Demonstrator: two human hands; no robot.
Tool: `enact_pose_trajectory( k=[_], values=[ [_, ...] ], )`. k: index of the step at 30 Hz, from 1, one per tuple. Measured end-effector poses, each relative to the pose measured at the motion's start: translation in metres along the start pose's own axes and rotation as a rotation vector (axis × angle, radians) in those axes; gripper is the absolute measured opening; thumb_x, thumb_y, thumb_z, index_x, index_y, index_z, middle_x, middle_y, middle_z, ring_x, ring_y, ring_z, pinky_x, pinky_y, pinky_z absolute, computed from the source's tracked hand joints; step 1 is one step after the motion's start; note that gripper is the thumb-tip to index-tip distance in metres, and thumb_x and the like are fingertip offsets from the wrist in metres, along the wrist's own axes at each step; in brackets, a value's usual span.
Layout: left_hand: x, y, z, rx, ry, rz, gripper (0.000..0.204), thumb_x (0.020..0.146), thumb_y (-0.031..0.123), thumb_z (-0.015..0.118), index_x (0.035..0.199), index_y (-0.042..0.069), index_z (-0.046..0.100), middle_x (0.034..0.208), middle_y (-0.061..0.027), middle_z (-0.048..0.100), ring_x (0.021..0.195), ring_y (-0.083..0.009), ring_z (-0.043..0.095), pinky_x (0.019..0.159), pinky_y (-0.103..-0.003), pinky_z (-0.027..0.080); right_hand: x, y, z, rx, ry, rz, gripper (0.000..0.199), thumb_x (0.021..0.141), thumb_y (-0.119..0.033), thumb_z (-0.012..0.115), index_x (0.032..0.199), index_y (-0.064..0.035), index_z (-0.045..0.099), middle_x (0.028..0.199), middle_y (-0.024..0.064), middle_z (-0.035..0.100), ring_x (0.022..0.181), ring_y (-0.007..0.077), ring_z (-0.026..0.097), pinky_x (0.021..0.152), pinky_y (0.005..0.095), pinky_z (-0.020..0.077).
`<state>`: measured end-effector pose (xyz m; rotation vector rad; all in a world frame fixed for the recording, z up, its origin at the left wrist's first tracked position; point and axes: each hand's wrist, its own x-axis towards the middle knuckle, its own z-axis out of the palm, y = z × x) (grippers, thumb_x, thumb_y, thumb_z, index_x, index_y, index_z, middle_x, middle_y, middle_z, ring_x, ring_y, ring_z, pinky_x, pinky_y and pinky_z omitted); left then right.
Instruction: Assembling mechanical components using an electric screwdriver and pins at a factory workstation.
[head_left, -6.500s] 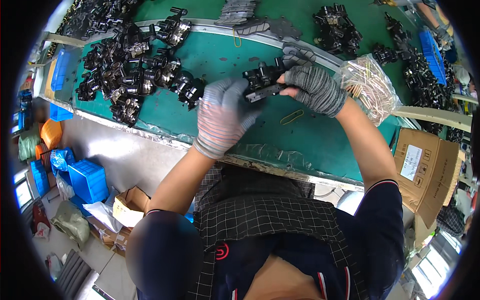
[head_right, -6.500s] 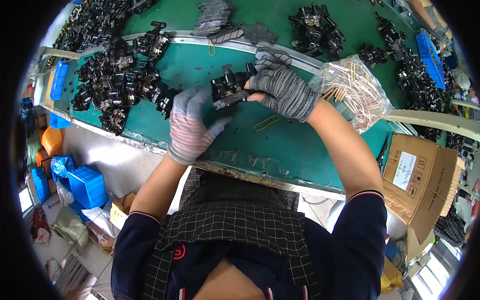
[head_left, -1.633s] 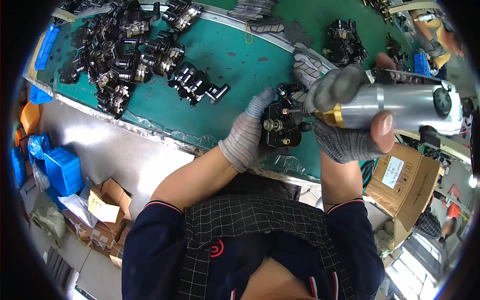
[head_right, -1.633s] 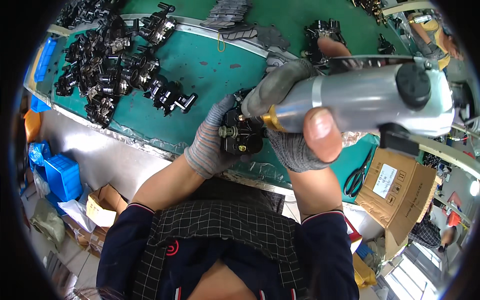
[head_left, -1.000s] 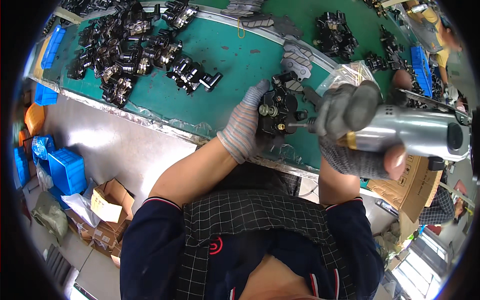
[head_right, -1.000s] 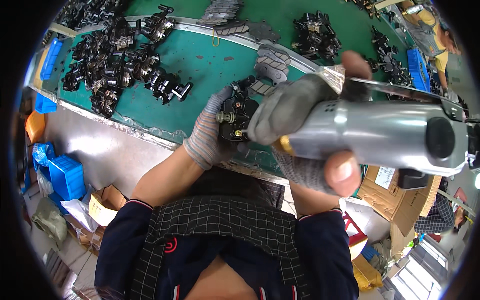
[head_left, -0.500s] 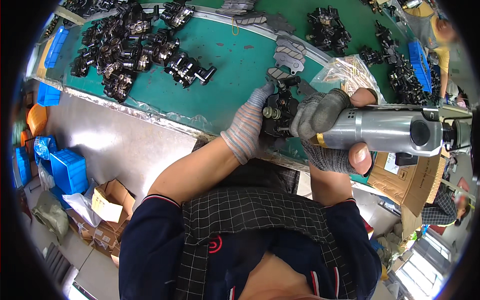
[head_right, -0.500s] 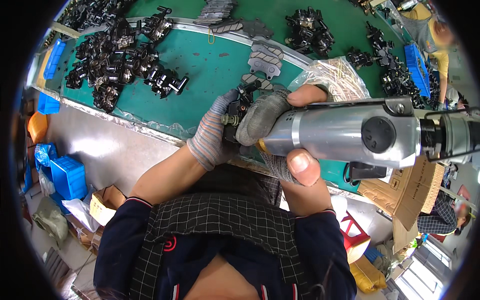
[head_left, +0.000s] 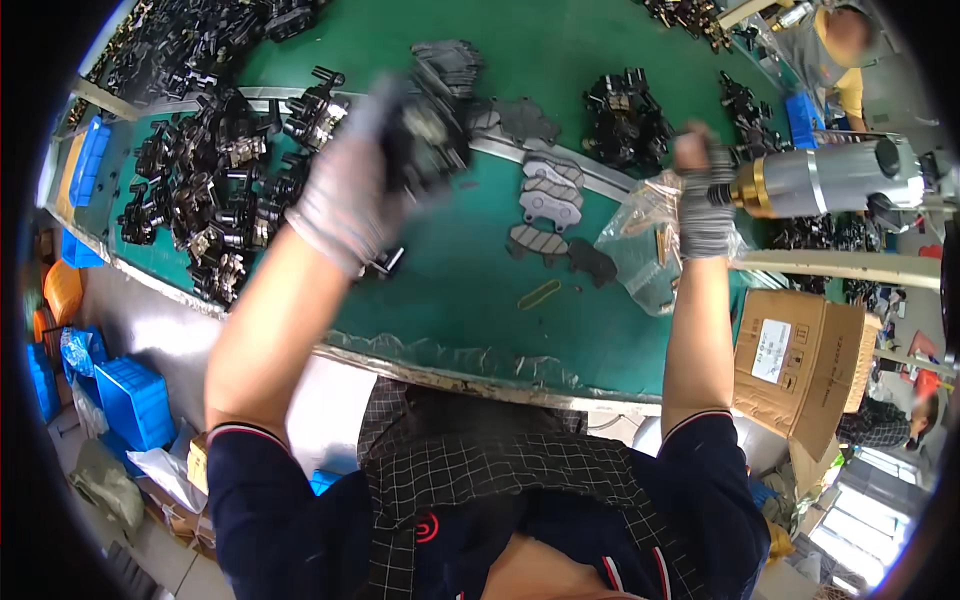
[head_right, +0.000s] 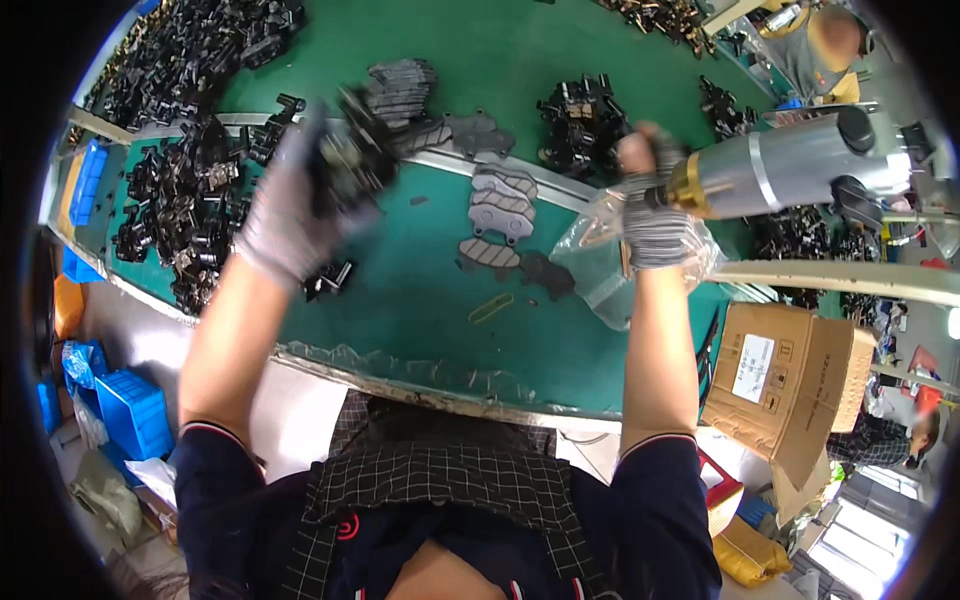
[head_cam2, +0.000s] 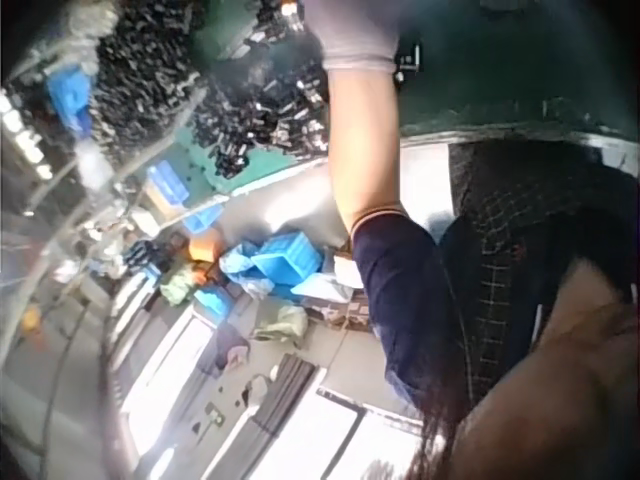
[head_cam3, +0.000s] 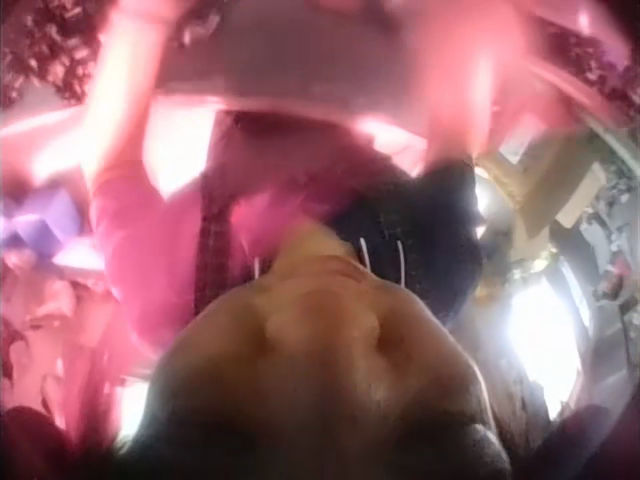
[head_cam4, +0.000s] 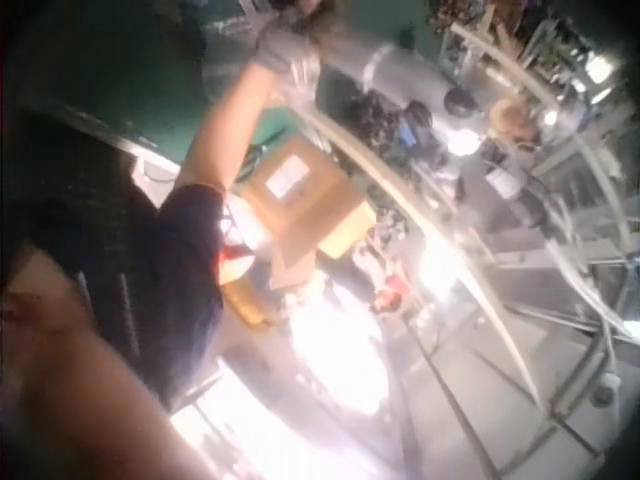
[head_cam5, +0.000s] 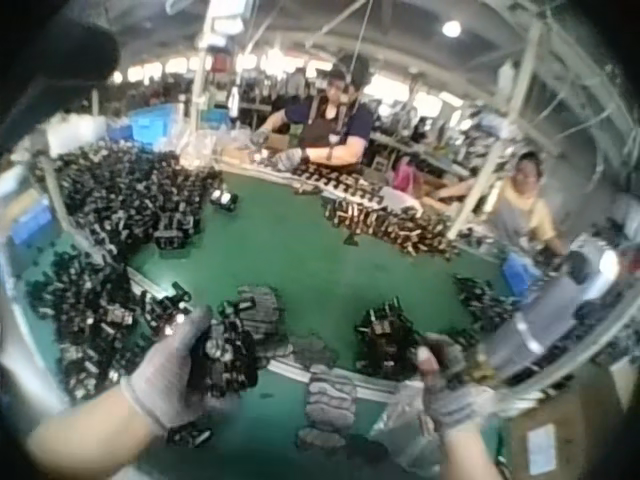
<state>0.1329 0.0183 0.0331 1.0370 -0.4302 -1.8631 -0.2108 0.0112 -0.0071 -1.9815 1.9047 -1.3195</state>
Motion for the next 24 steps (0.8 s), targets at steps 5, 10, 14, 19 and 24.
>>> enact_pose_trajectory(
  k=[5,10,14,19,24],
  values=[
    [0.112,0.143,-0.111,0.023,0.298,0.42,0.032,0.092,0.037,0.055,0.111,0.01,0.059,0.103,-0.0079,0.064,0.097,-0.0208,0.059,0.085,-0.038,0.05,-0.006,0.01,0.061,-0.26,-0.221,0.087,0.046,0.082,-0.036,0.069,0.111,-0.0013,0.06,0.101,0.0172,0.064,0.091,0.0297,0.061,0.086,0.0382,0.0477],
    [0.122,0.196,-0.137,0.749,0.313,0.753,0.039,0.095,0.031,0.049,0.124,0.005,0.052,0.124,-0.0136,0.056,0.119,-0.0239,0.05,0.1,-0.036,0.04,0.019,-0.006,0.07,-0.292,-0.312,0.175,0.043,0.079,-0.028,0.073,0.108,0.0011,0.06,0.091,0.0161,0.066,0.082,0.0262,0.064,0.077,0.0344,0.0506],
    [0.061,0.086,-0.019,0.692,-0.258,0.829,0.046,0.095,0.026,0.047,0.129,-0.004,0.046,0.13,-0.0163,0.053,0.12,-0.025,0.051,0.099,-0.04,0.041,0.01,-0.023,0.039,0.195,-0.164,0.328,0.045,0.077,-0.024,0.076,0.108,0.0019,0.058,0.084,0.0159,0.066,0.078,0.0235,0.066,0.072,0.0321,0.052],
    [-0.04,-0.054,-0.002,0.884,-0.358,0.506,0.057,0.083,0.021,0.068,0.13,0.0,0.045,0.115,-0.0163,0.058,0.103,-0.023,0.059,0.089,-0.035,0.047,-0.076,-0.119,0.021,0.212,-0.38,0.261,0.038,0.081,-0.021,0.072,0.107,0.0023,0.056,0.08,0.0152,0.065,0.077,0.0228,0.065,0.072,0.0321,0.0521],
    [-0.065,-0.117,-0.027,0.638,-0.275,0.327,0.052,0.078,0.024,0.073,0.12,0.001,0.052,0.109,-0.0183,0.061,0.099,-0.0296,0.062,0.085,-0.036,0.051,-0.121,-0.114,0.002,0.295,-0.707,0.158,0.04,0.08,-0.025,0.071,0.109,-0.0018,0.059,0.092,0.0155,0.063,0.086,0.0278,0.064,0.077,0.0354,0.0515]
  ],
)
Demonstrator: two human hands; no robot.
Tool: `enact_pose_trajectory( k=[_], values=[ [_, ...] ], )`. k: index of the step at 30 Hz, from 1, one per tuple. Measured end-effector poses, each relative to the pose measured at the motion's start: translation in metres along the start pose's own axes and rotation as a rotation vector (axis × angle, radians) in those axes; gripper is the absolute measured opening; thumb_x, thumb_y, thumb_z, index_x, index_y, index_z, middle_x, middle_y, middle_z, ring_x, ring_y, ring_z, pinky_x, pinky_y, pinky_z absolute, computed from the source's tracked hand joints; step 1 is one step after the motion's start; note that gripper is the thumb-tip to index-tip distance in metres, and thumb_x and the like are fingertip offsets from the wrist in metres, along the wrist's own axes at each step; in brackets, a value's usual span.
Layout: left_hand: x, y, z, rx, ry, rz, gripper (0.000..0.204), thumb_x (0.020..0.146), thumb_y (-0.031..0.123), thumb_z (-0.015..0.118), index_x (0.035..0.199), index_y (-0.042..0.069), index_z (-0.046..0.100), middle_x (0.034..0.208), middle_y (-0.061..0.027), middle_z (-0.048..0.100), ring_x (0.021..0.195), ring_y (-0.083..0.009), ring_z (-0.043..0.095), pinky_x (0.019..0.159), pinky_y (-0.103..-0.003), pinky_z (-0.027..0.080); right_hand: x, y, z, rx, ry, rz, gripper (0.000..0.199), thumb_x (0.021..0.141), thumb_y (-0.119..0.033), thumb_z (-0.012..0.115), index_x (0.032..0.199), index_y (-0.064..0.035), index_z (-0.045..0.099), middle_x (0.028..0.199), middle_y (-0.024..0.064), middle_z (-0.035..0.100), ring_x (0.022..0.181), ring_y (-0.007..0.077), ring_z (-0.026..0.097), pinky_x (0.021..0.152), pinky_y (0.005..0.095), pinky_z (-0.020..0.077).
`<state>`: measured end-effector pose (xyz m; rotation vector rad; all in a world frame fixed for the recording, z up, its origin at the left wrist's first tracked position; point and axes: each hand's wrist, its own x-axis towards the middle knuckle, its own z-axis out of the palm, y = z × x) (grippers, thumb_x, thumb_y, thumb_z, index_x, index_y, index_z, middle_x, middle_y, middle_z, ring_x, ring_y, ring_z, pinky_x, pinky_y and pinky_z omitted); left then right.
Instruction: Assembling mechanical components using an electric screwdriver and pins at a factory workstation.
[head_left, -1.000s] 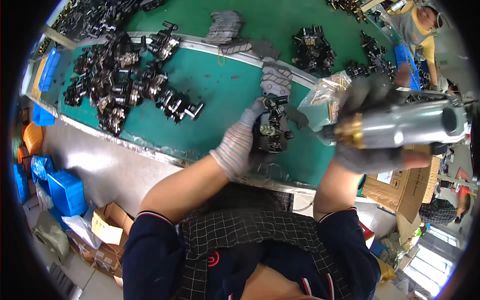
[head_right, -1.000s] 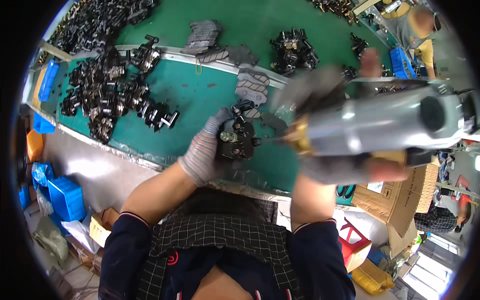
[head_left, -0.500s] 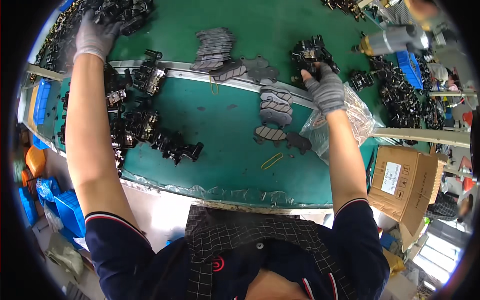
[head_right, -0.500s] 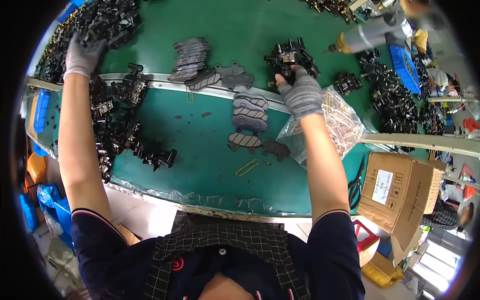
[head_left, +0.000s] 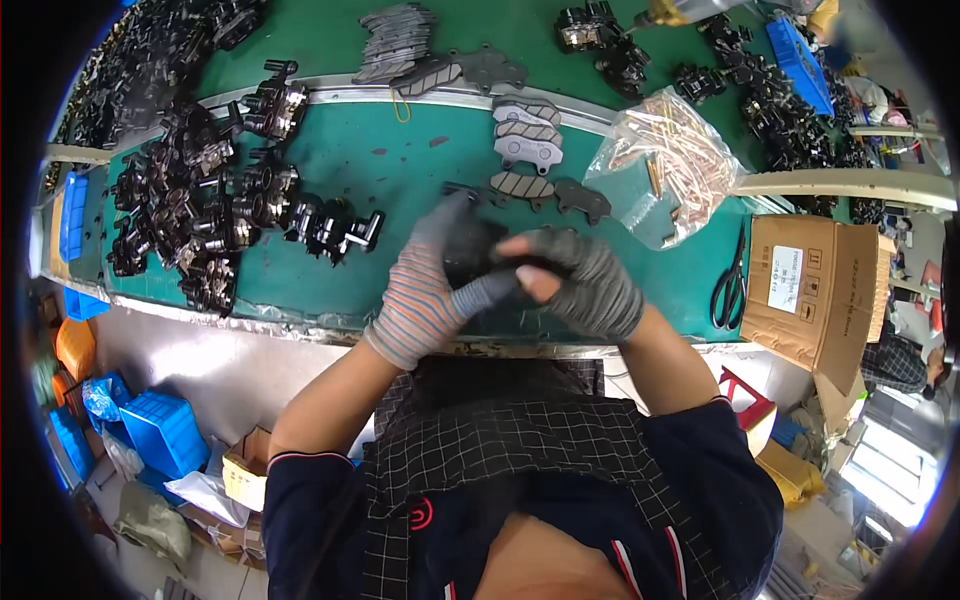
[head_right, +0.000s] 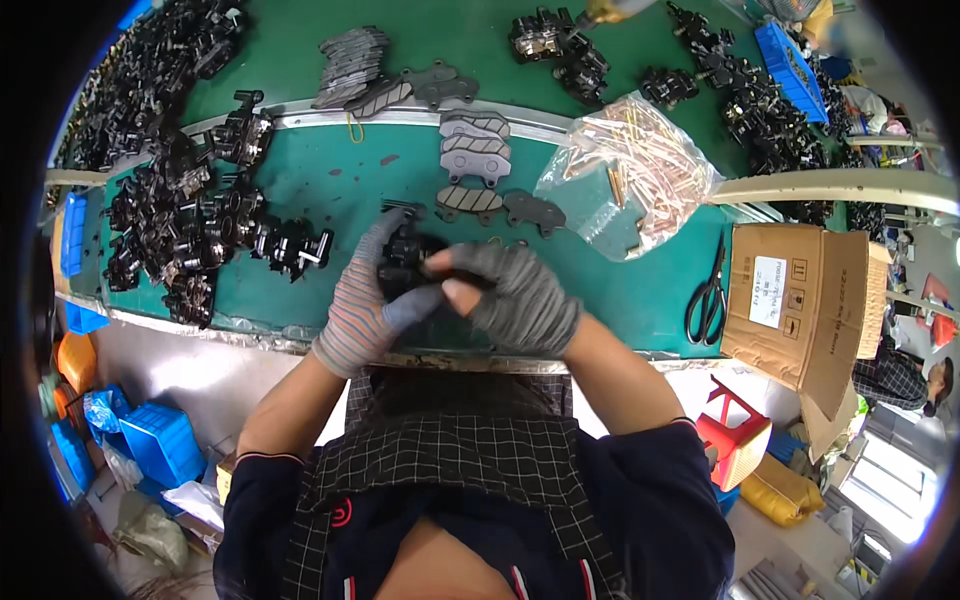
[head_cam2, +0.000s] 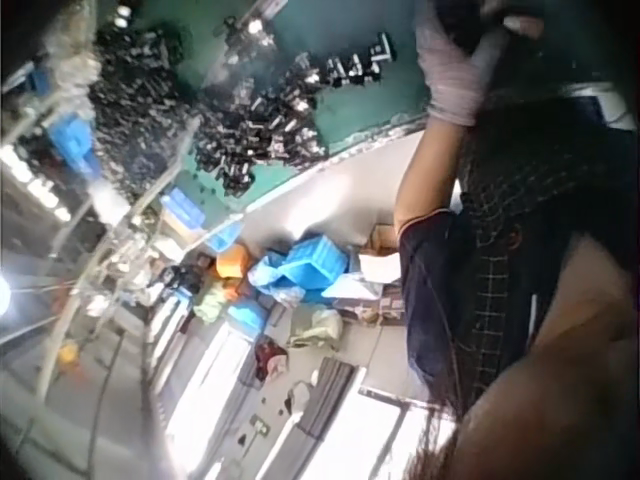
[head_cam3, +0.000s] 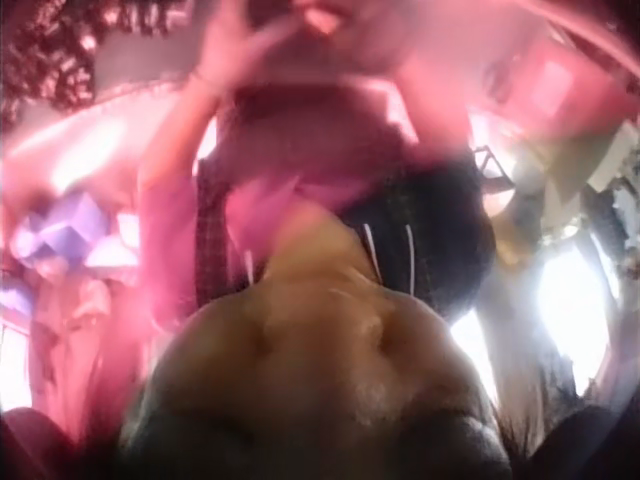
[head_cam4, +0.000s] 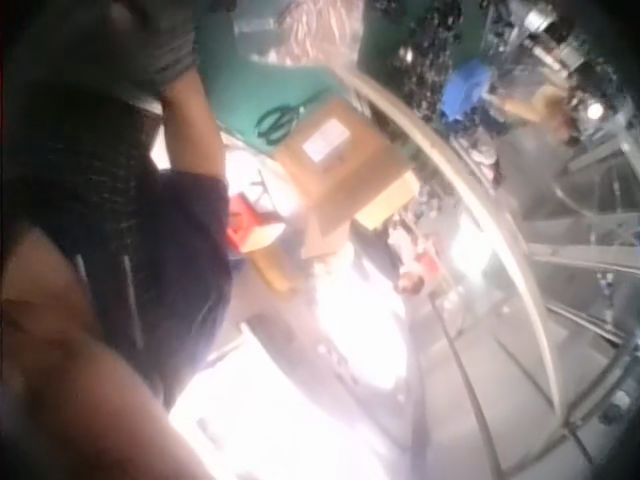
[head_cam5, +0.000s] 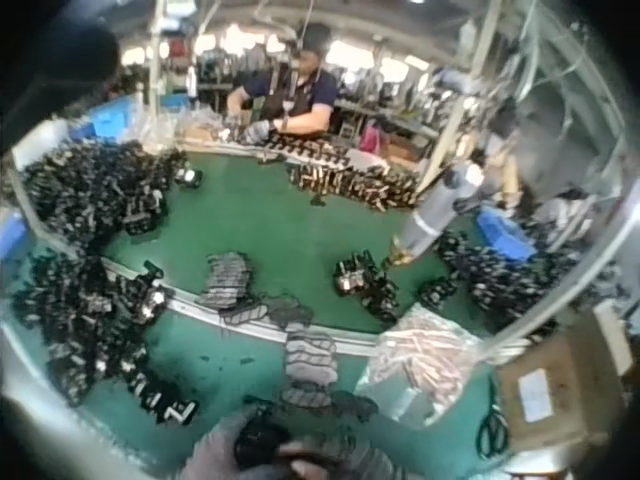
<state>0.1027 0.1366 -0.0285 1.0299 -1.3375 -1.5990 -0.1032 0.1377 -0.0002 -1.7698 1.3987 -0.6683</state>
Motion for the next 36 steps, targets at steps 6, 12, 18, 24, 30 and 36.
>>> enact_pose_trajectory(
  k=[6,12,18,24,30,36],
  values=[
    [-0.002,0.006,-0.01,0.762,-0.224,0.087,0.049,0.076,0.023,0.073,0.118,0.005,0.054,0.109,-0.0166,0.06,0.1,-0.034,0.058,0.088,-0.039,0.047,0.001,0.072,-0.032,-0.919,0.23,-0.066,0.04,0.074,-0.027,0.07,0.108,-0.008,0.061,0.102,0.0143,0.062,0.091,0.0302,0.062,0.076,0.0386,0.0518],
    [0.003,0.017,-0.004,0.845,-0.308,0.249,0.044,0.073,0.018,0.073,0.112,0.007,0.057,0.104,-0.0165,0.061,0.097,-0.037,0.057,0.086,-0.041,0.047,0.024,0.05,-0.003,-0.761,0.063,0.026,0.043,0.073,-0.028,0.073,0.107,-0.0051,0.059,0.114,0.0128,0.057,0.102,0.0324,0.059,0.082,0.0409,0.0484],
    [0.02,0.017,-0.011,0.908,-0.21,0.281,0.041,0.073,0.014,0.073,0.111,0.007,0.058,0.103,-0.0159,0.061,0.097,-0.0369,0.057,0.085,-0.041,0.047,0.052,0.109,0.012,-0.512,0.087,-0.234,0.053,0.069,-0.031,0.077,0.109,-0.0044,0.055,0.107,0.0144,0.061,0.1,0.0321,0.06,0.082,0.0398,0.0483],
    [0.049,0.008,-0.008,0.945,-0.199,0.378,0.042,0.071,0.013,0.073,0.11,0.007,0.058,0.104,-0.0154,0.06,0.099,-0.036,0.057,0.085,-0.041,0.047,0.036,0.054,-0.01,-0.592,-0.152,0.162,0.046,0.071,-0.025,0.077,0.109,-0.0052,0.061,0.103,0.0137,0.063,0.098,0.0319,0.061,0.081,0.0399,0.0488],
    [0.026,0.036,0.012,1.185,0.005,0.667,0.041,0.07,0.018,0.074,0.107,0.008,0.059,0.098,-0.0138,0.06,0.091,-0.0322,0.057,0.078,-0.04,0.048,-0.007,0.038,-0.029,-0.454,-0.189,0.183,0.034,0.077,-0.025,0.071,0.105,-0.0087,0.064,0.101,0.0133,0.061,0.097,0.031,0.058,0.083,0.0414,0.0465],
    [-0.025,-0.013,0.003,1.087,-0.18,0.398,0.038,0.069,0.021,0.074,0.103,0.008,0.062,0.082,-0.0113,0.059,0.076,-0.0305,0.056,0.067,-0.04,0.047,-0.04,0.031,0.008,-0.509,-0.041,-0.377,0.032,0.074,-0.026,0.074,0.099,-0.0071,0.066,0.09,0.0113,0.062,0.085,0.0299,0.06,0.076,0.0404,0.0482]
  ],
)
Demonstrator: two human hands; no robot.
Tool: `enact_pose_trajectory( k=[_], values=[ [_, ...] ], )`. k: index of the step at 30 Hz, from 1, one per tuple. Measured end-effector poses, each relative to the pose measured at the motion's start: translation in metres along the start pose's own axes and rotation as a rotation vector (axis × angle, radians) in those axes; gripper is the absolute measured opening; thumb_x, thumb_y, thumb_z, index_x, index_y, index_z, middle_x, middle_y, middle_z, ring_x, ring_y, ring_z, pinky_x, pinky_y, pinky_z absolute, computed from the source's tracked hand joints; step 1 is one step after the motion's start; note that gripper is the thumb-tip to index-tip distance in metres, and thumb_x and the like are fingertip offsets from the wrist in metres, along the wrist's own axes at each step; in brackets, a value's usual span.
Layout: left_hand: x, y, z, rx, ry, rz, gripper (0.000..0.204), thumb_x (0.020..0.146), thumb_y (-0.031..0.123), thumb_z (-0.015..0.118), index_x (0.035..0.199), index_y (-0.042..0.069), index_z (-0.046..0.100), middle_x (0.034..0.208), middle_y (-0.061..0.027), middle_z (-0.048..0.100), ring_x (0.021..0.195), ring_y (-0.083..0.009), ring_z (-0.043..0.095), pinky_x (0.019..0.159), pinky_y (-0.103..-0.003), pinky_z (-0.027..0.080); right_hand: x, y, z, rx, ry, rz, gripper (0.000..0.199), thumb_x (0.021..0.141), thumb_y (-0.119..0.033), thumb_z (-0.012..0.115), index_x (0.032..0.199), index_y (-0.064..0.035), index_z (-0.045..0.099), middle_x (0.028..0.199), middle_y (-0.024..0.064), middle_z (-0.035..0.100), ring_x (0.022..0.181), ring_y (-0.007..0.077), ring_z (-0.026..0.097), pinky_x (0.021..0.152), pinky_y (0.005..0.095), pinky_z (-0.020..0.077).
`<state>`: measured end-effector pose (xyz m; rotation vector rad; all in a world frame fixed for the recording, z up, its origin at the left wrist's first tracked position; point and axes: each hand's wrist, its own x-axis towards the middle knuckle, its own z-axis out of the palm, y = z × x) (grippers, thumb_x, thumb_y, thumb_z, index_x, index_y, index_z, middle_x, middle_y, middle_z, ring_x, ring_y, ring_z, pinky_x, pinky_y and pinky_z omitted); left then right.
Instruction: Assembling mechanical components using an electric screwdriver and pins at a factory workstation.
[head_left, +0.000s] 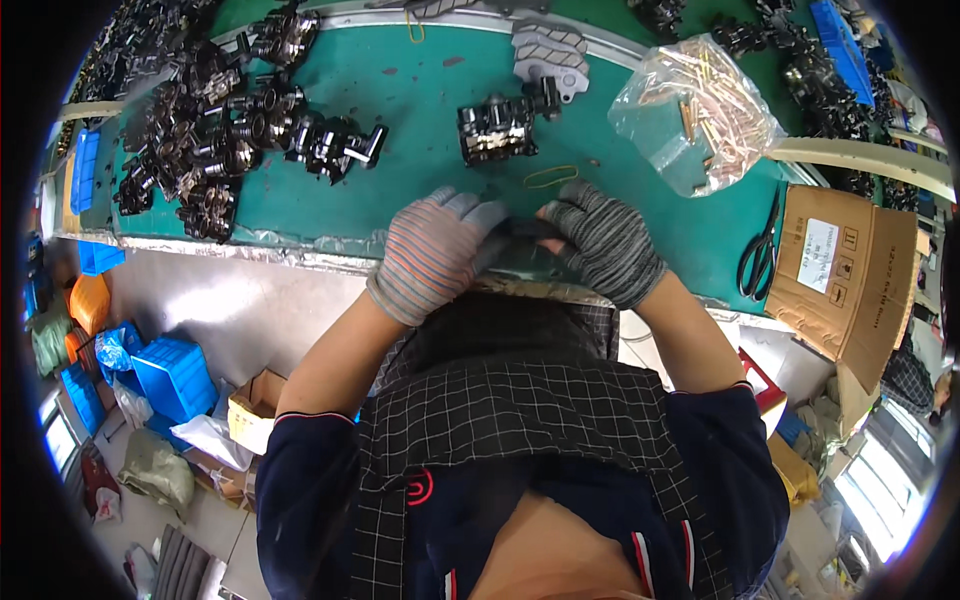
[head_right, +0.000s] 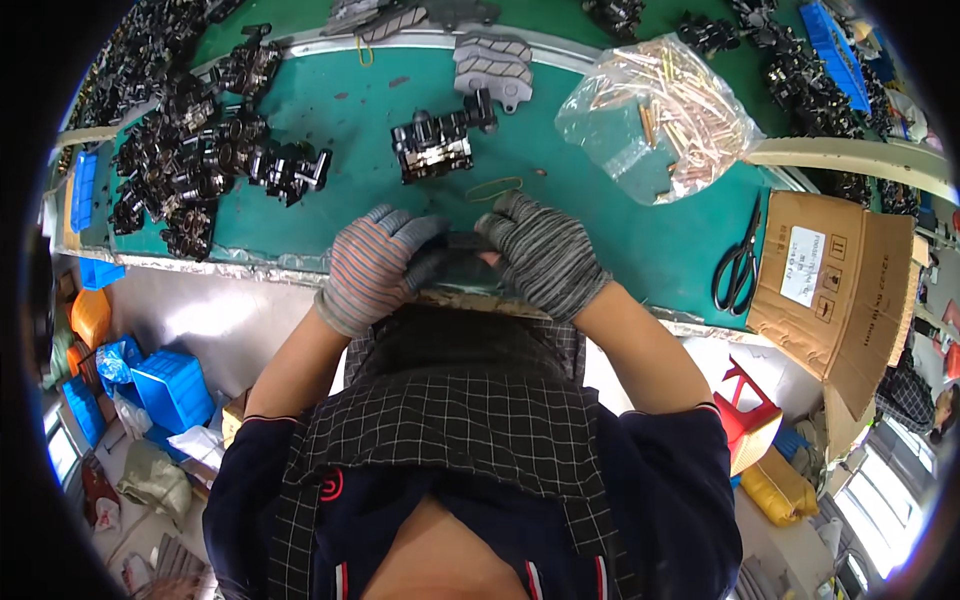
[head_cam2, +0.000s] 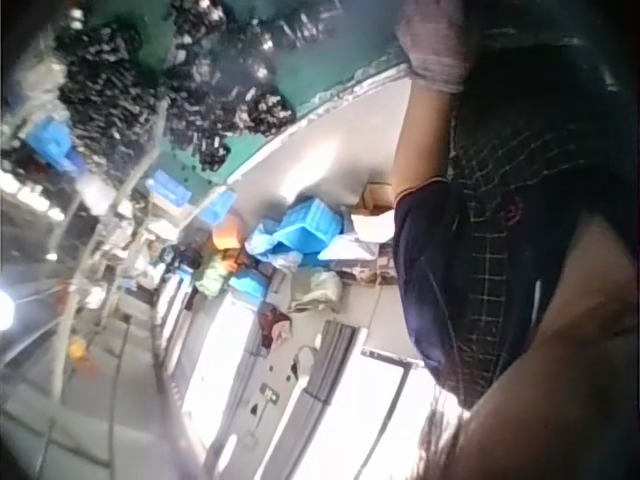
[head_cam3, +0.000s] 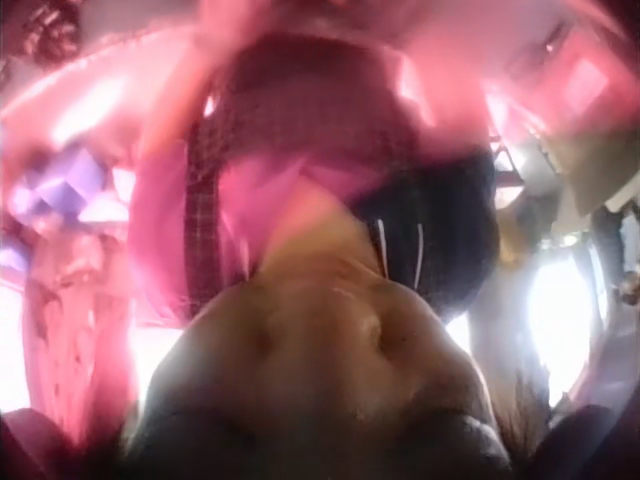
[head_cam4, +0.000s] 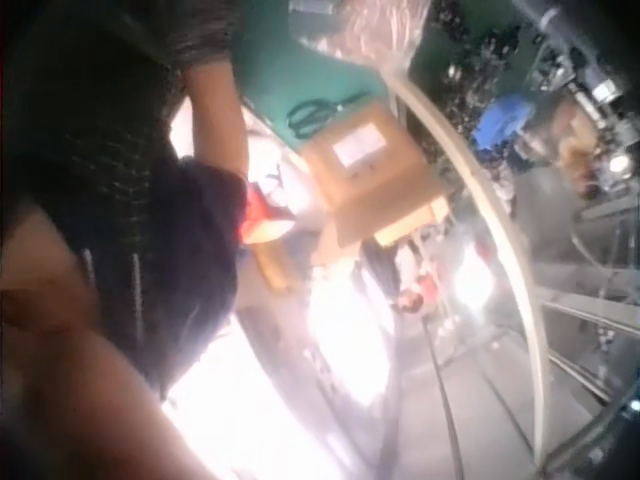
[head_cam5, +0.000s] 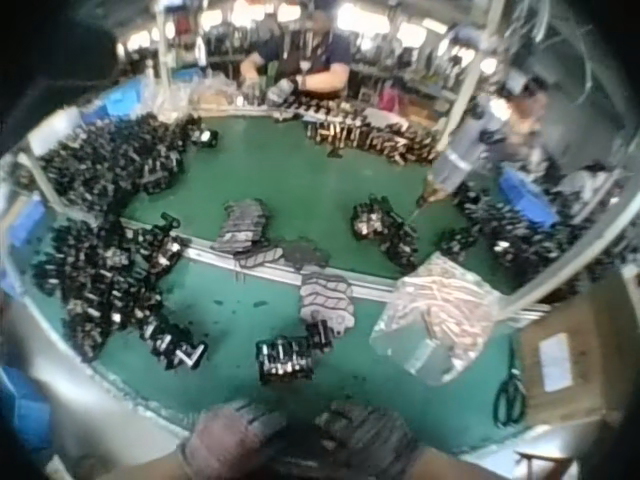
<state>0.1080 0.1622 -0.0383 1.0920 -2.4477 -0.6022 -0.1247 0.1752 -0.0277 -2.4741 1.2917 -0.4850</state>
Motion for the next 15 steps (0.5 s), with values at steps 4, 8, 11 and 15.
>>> enact_pose_trajectory(
  k=[4,8,11,15],
  values=[
    [-0.01,0.0,0.016,-0.031,0.097,-0.068,0.033,0.07,0.019,0.073,0.1,0.007,0.064,0.078,-0.0109,0.059,0.075,-0.0313,0.056,0.066,-0.04,0.048,-0.019,0.016,0.007,0.132,0.014,0.006,0.031,0.073,-0.021,0.075,0.099,-0.0074,0.066,0.084,0.0104,0.063,0.08,0.0293,0.061,0.073,0.0389,0.0497],
    [-0.01,0.002,0.014,-0.02,0.091,-0.085,0.032,0.07,0.016,0.072,0.099,0.008,0.063,0.084,-0.0112,0.061,0.081,-0.0311,0.058,0.069,-0.041,0.049,-0.019,0.021,0.017,0.265,0.089,0.019,0.03,0.072,-0.017,0.077,0.098,-0.0072,0.066,0.083,0.0103,0.064,0.078,0.0288,0.062,0.07,0.0373,0.0507],
    [-0.002,0.003,-0.002,0.028,0.259,-0.101,0.032,0.069,0.014,0.072,0.099,0.008,0.063,0.085,-0.0112,0.061,0.082,-0.0311,0.059,0.071,-0.04,0.049,0.004,0.027,0.012,0.312,0.155,-0.027,0.031,0.071,-0.016,0.078,0.098,-0.0079,0.066,0.084,0.0097,0.065,0.078,0.0281,0.063,0.069,0.036,0.051],
    [0.008,-0.01,-0.006,0.029,0.368,-0.159,0.037,0.068,0.011,0.073,0.103,0.006,0.063,0.091,-0.0127,0.061,0.086,-0.0316,0.058,0.074,-0.04,0.049,0.044,0.045,0.008,0.27,0.18,-0.143,0.035,0.069,-0.017,0.08,0.099,-0.0094,0.065,0.086,0.0082,0.065,0.078,0.0266,0.064,0.068,0.0342,0.0516]
  ],
)
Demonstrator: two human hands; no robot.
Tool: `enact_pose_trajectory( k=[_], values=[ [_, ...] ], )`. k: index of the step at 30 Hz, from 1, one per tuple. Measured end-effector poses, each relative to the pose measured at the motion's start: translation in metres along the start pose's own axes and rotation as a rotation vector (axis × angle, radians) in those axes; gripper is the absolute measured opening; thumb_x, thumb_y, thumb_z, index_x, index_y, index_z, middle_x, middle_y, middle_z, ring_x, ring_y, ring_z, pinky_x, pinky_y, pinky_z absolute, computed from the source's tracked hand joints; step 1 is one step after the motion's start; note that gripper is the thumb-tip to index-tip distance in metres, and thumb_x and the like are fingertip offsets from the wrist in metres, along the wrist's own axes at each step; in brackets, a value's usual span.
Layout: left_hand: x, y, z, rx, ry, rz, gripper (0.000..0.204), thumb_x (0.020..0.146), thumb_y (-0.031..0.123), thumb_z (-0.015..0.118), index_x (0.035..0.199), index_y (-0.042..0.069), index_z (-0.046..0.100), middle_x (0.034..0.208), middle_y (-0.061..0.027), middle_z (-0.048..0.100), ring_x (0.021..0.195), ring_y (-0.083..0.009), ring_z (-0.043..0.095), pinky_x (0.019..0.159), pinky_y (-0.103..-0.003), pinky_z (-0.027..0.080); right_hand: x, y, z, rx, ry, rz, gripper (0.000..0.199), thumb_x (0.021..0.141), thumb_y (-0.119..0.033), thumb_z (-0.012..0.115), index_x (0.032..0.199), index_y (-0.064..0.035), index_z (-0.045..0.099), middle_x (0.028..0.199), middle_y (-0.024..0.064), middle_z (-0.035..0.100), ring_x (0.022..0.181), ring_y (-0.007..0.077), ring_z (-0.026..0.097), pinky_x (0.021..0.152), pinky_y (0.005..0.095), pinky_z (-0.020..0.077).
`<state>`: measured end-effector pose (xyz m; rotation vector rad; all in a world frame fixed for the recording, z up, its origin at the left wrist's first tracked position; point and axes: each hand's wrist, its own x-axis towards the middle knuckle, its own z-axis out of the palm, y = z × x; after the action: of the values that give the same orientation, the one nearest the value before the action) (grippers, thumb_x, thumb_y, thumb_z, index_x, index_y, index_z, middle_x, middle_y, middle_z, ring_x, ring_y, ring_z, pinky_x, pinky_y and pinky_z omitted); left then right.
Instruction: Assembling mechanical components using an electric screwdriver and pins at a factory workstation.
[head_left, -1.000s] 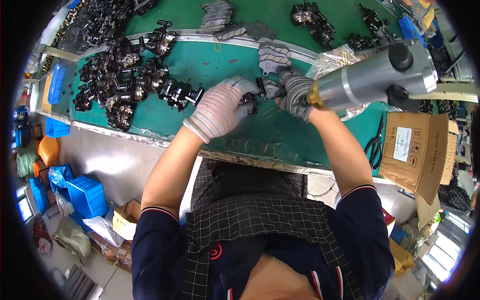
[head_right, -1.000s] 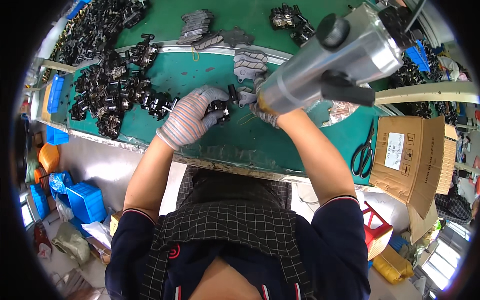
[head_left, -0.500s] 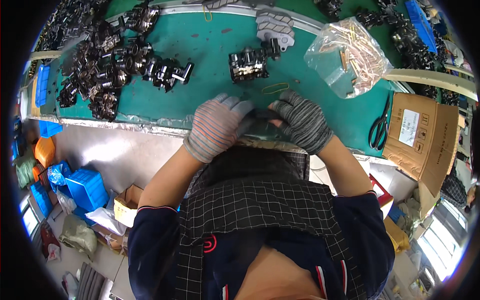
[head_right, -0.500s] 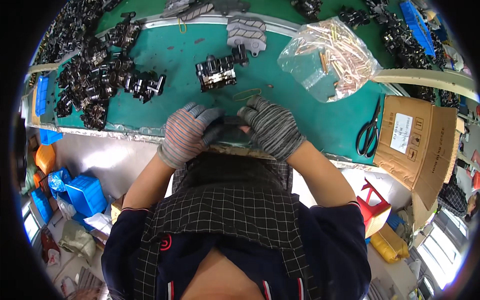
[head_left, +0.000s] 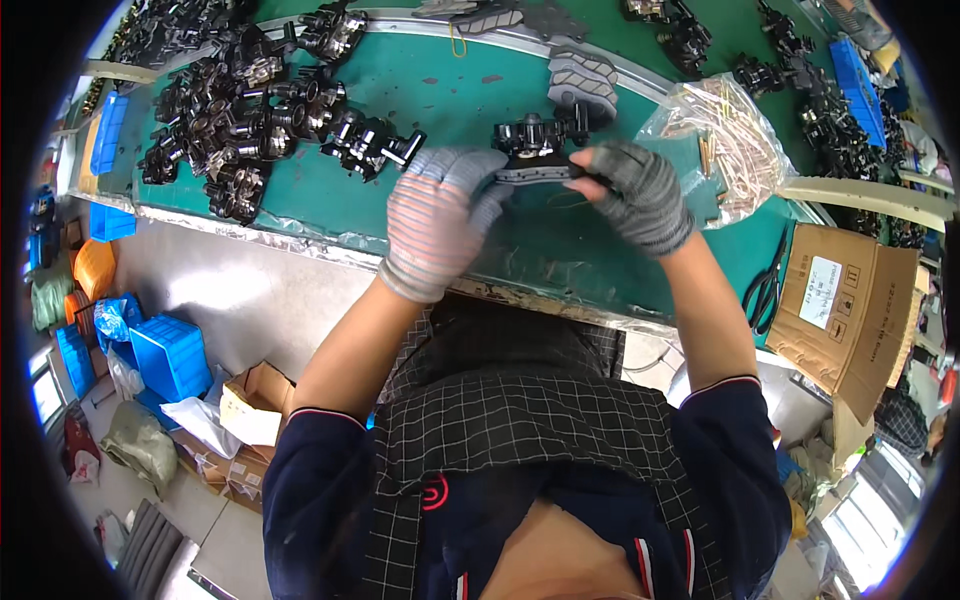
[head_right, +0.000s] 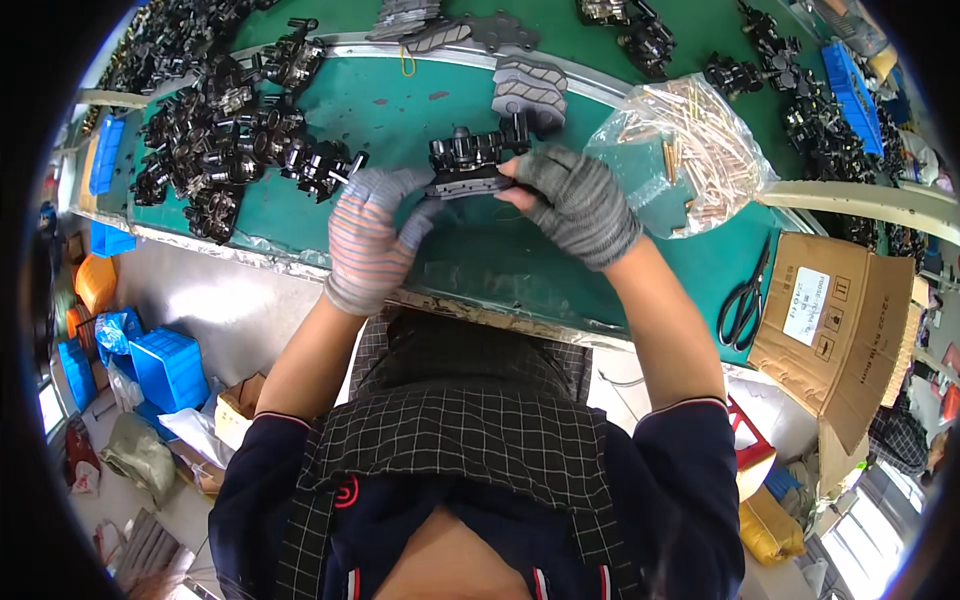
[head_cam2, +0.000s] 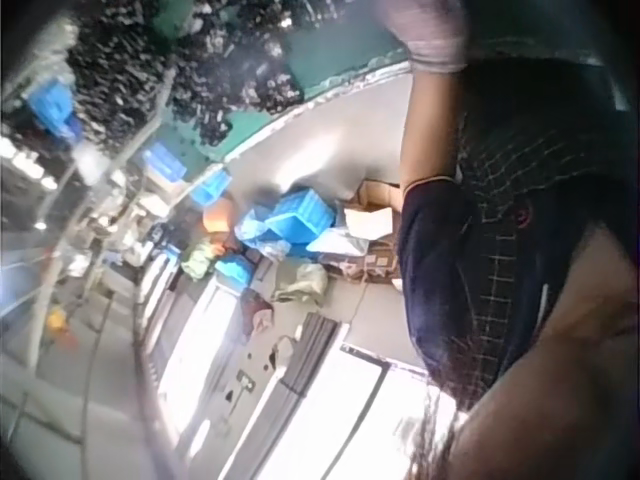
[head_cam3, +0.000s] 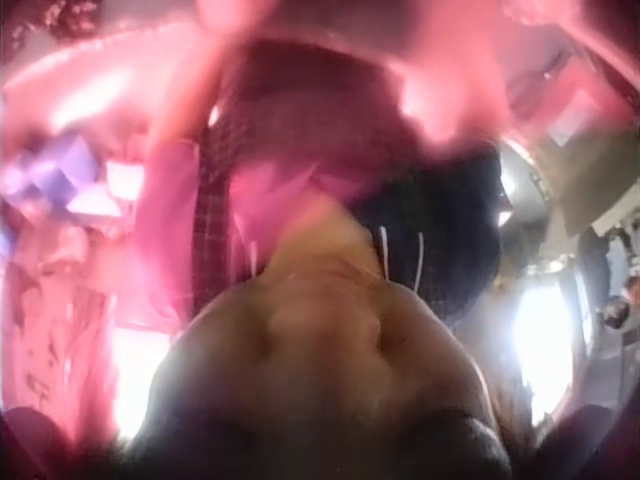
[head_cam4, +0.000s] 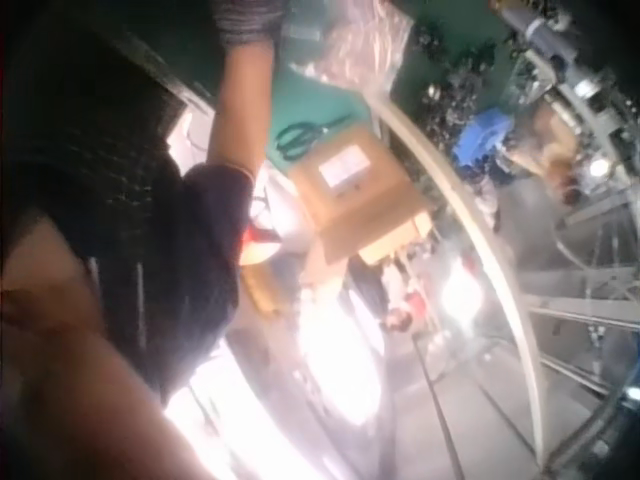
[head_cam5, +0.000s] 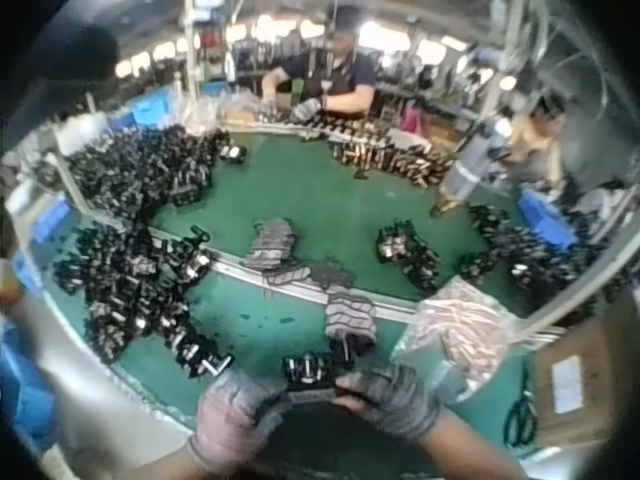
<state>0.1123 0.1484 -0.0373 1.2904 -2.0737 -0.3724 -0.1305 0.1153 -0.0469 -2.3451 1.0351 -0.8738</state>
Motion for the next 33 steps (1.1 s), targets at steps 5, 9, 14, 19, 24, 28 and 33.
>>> enact_pose_trajectory(
  k=[5,9,14,19,24,28,33],
  values=[
    [0.014,0.012,0.004,0.038,0.002,0.206,0.045,0.063,0.011,0.074,0.106,0.006,0.061,0.1,-0.0133,0.059,0.092,-0.0326,0.057,0.08,-0.042,0.048,0.014,0.026,0.001,-0.059,-0.048,-0.078,0.03,0.072,-0.023,0.078,0.095,-0.0083,0.066,0.088,0.0093,0.066,0.077,0.0285,0.065,0.069,0.0355,0.0525],
    [0.047,-0.006,0.023,0.265,-0.056,0.451,0.052,0.059,0.015,0.076,0.108,0.007,0.059,0.103,-0.0118,0.058,0.095,-0.0326,0.057,0.083,-0.043,0.047,0.025,0.014,0.008,0.113,-0.091,0.307,0.035,0.078,-0.032,0.073,0.102,-0.0074,0.065,0.095,0.0119,0.066,0.083,0.027,0.065,0.073,0.0363,0.0525],
    [0.09,-0.019,0.031,0.368,-0.067,0.437,0.06,0.055,0.023,0.08,0.107,0.008,0.057,0.107,-0.0114,0.057,0.098,-0.0323,0.056,0.084,-0.042,0.047,0.005,0.031,-0.007,0.061,-0.149,0.716,0.039,0.083,-0.032,0.066,0.112,-0.0061,0.061,0.104,0.0143,0.064,0.088,0.0271,0.064,0.078,0.0376,0.0511],
    [0.095,-0.03,0.03,0.422,-0.183,0.258,0.068,0.054,0.032,0.084,0.11,0.007,0.054,0.104,-0.0127,0.058,0.094,-0.0311,0.057,0.08,-0.039,0.048,-0.081,0.095,-0.085,-0.15,-0.135,0.792,0.038,0.085,-0.028,0.059,0.115,-0.0059,0.059,0.109,0.0161,0.062,0.093,0.029,0.063,0.085,0.039,0.0489],
    [0.078,-0.005,0.026,-0.052,-0.143,-0.045,0.066,0.062,0.033,0.085,0.112,0.003,0.053,0.095,-0.0126,0.062,0.083,-0.0242,0.061,0.074,-0.034,0.05,-0.078,0.136,-0.059,-0.379,-0.114,0.88,0.038,0.087,-0.024,0.052,0.119,-0.0057,0.057,0.113,0.0178,0.06,0.097,0.0309,0.062,0.091,0.0404,0.0467],
    [0.035,0.025,0.008,-1.177,-0.301,-0.639,0.063,0.072,0.046,0.076,0.109,0.001,0.053,0.099,-0.01,0.063,0.09,-0.0208,0.06,0.079,-0.036,0.05,-0.047,0.128,-0.054,-0.471,-0.151,0.928,0.035,0.087,-0.021,0.05,0.118,-0.0069,0.058,0.113,0.0179,0.06,0.098,0.0319,0.062,0.091,0.0407,0.0464],
    [0.0,0.03,0.03,-1.487,-0.138,-0.757,0.064,0.08,0.052,0.067,0.115,0.0,0.053,0.104,-0.0079,0.062,0.093,-0.0159,0.059,0.08,-0.032,0.05,-0.031,0.059,-0.069,-0.808,-0.324,0.749,0.026,0.083,-0.017,0.058,0.107,-0.0095,0.062,0.097,0.0144,0.063,0.082,0.0297,0.061,0.076,0.0387,0.049]
  ],
)
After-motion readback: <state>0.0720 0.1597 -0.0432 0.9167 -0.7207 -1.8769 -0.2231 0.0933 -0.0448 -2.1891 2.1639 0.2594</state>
